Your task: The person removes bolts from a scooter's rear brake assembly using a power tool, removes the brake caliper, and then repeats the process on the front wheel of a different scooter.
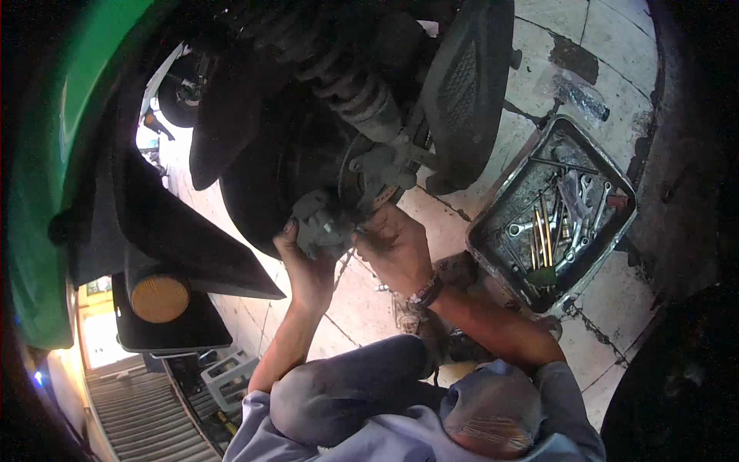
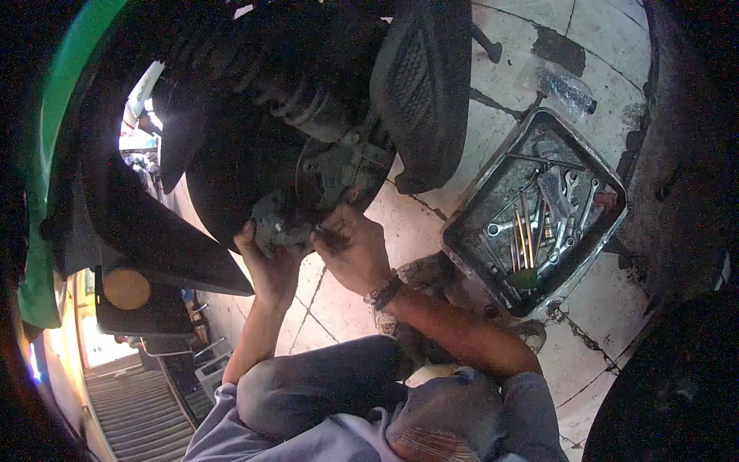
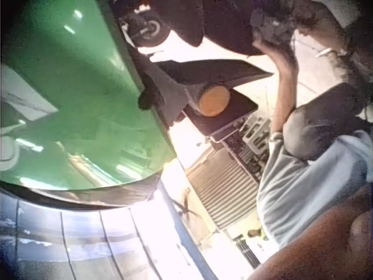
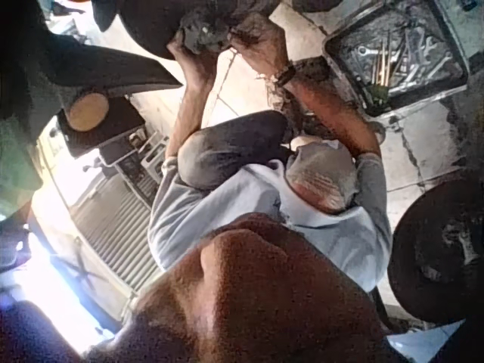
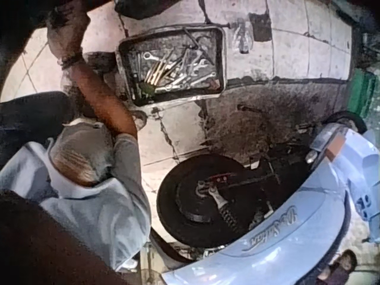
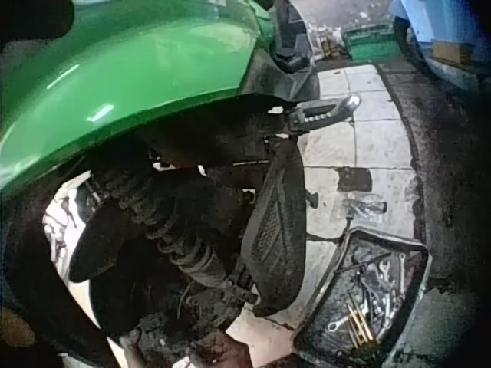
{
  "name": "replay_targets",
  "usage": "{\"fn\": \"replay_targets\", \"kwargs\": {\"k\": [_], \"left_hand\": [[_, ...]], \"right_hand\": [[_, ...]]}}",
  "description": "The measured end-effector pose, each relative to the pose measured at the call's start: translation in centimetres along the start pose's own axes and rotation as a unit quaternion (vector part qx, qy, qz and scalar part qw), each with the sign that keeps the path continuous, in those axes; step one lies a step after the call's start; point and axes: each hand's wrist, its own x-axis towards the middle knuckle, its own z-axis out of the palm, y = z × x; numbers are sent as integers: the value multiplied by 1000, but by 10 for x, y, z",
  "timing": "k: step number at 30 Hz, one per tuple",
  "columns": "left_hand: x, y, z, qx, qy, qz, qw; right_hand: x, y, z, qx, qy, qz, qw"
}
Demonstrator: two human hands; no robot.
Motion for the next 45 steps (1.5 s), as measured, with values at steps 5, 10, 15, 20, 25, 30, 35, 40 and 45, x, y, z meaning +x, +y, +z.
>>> {"fn": "replay_targets", "kwargs": {"k": [5, 10, 15, 20, 25, 30, 35, 40, 45], "left_hand": [[-2, 0, 3, -28, -17, -13, 999], [0, -4, 1, -11, 22, -9, 1000], [3, 4, 1, -13, 49, -67, 996], [3, 12, -1, 65, -9, -69, 995], [4, 23, 0, 113, -41, -101, 988], [5, 38, 18, 124, -63, -161, 977], [10, 54, 49, 148, -29, -197, 969], [24, 58, 61, 204, -55, -228, 950], [31, 56, 73, 242, -96, -257, 931]], "right_hand": [[2, 5, -1, 54, -14, 18, 998], [6, 5, -1, 44, -11, -5, 999], [5, 18, 1, 89, -37, 35, 995], [2, 21, 2, 159, -35, 100, 982], [2, 22, 5, 172, -22, 90, 981], [3, 5, 4, 253, -17, 141, 957], [3, 14, 1, 134, -5, 114, 984], [12, 6, -11, 78, 15, 79, 994], [16, 10, -24, 55, -16, 48, 997]]}}
